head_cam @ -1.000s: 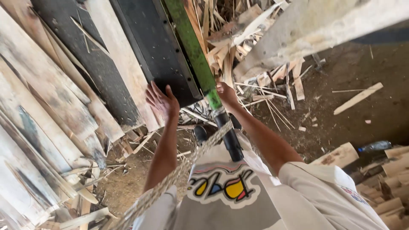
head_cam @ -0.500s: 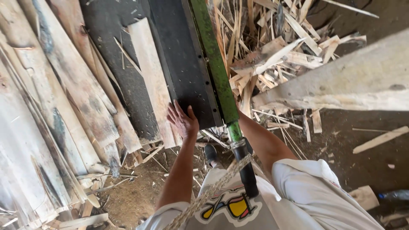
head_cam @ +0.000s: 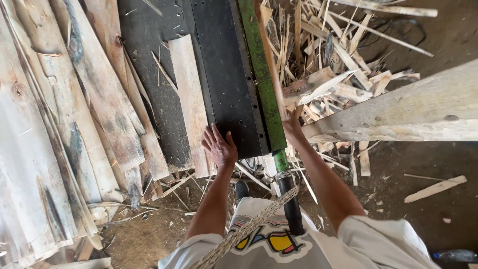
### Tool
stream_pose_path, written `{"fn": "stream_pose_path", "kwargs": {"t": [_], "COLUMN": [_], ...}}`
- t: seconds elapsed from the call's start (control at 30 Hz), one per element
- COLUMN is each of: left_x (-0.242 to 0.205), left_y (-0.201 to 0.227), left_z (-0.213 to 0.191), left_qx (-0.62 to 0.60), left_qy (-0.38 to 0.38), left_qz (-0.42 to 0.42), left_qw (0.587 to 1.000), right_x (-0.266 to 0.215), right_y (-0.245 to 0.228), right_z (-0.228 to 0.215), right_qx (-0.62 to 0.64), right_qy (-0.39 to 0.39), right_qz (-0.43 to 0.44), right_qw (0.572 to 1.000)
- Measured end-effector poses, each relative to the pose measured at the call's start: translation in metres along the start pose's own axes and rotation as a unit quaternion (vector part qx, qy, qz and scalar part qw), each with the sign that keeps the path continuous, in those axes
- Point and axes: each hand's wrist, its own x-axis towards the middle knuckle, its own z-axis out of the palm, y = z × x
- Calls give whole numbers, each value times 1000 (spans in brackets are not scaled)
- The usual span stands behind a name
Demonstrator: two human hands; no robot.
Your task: The person uses a vertical bandsaw to cut a long wooden plank into smaller pieces. They feed the wood through the blade, guide it with both hands, and then move the cut pieces aside onto a pile of scrap wood.
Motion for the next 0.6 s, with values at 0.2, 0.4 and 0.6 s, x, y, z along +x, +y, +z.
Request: {"fn": "stream_pose_path", "kwargs": {"t": [0.2, 0.4, 0.6], "left_x": [0, -3, -7], "left_y": [-2, 4, 0], "left_z": [0, -14, -21], "left_qx": [-6, 7, -10], "left_qy": [6, 1, -10], "left_qz": [5, 1, -3], "left_qw": [1000, 1000, 1000], "right_x": [-145, -212, -328], "right_y": [-119, -169, -274], "right_z": [-33, -46, -50], "right_qx": [-67, 74, -148], "right_qy": [42, -18, 21], "right_qz": [-110, -228, -214], "right_qw": [991, 971, 965]}}
